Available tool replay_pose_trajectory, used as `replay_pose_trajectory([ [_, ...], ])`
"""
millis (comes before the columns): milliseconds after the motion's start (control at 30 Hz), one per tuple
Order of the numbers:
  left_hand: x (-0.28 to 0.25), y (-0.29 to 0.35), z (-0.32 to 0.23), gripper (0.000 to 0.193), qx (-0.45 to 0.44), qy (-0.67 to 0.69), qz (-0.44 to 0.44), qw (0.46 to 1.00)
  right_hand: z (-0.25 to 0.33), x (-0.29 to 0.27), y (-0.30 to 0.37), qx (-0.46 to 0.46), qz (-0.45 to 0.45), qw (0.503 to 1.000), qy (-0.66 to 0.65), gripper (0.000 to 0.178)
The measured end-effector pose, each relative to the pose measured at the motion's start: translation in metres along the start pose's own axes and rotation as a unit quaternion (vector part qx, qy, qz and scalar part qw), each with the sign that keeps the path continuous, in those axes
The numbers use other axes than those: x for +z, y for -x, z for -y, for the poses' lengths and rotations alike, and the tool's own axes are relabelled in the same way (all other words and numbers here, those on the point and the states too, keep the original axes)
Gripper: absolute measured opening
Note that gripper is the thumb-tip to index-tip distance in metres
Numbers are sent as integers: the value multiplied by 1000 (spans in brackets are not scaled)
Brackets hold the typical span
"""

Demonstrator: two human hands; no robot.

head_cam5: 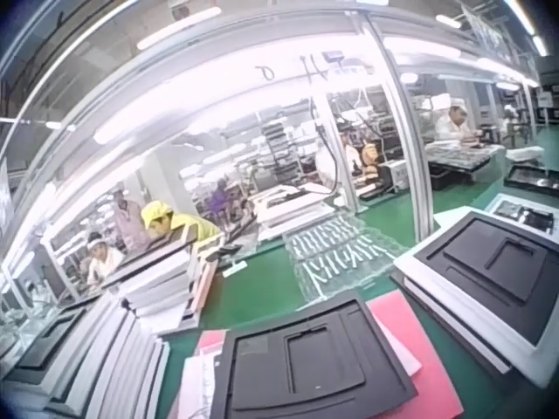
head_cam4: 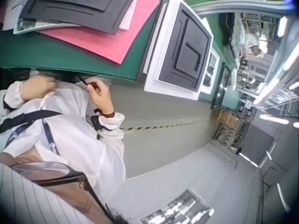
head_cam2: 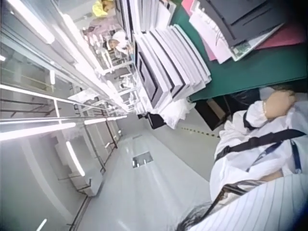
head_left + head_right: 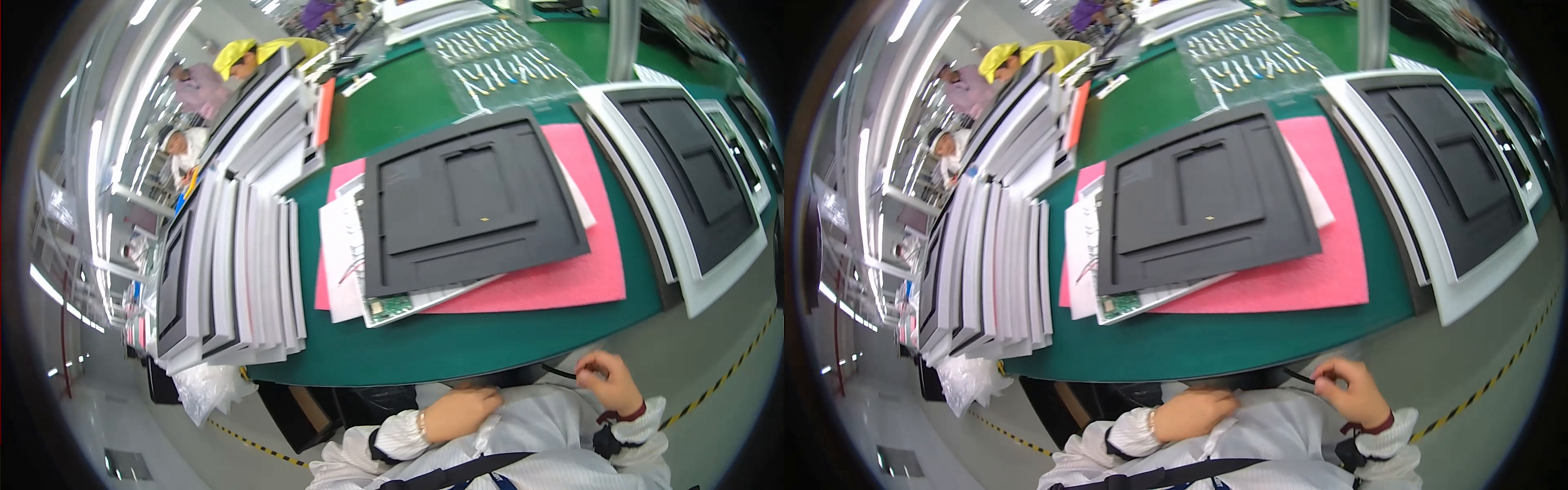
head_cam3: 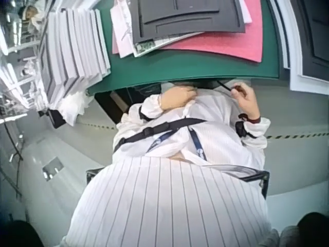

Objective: Assembling an electronic tablet-like device by connecting boards and components inside a white casing.

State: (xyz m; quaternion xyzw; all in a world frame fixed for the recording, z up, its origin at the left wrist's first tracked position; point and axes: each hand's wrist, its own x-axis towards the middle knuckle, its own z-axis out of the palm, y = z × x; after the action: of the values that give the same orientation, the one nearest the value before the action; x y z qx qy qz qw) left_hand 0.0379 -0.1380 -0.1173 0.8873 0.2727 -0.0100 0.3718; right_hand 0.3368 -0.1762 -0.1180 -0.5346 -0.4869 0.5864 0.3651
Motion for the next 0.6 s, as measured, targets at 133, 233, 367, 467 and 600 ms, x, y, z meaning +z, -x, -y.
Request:
replay_pose_trajectory([
  [133, -79, 50, -20, 19, 11, 155, 108, 982, 47, 3, -4, -108, 161, 965, 177, 25],
  [233, -144, 81, -19, 17, 43, 197, 26, 979, 80, 16, -13, -192, 198, 920, 278, 26],
  [367, -193, 85, 8, 9, -54, 135, -263, 954, 120, 29, -26, -249, 259, 880, 311, 41],
  [467, -210, 73, 39, 10, -125, 11, -405, 906, 154, 25, -26, -246, 269, 872, 325, 35],
  [600, -213, 61, 95, 12, -142, -59, -450, 880, 176, 19, -28, -274, 197, 878, 340, 19],
])
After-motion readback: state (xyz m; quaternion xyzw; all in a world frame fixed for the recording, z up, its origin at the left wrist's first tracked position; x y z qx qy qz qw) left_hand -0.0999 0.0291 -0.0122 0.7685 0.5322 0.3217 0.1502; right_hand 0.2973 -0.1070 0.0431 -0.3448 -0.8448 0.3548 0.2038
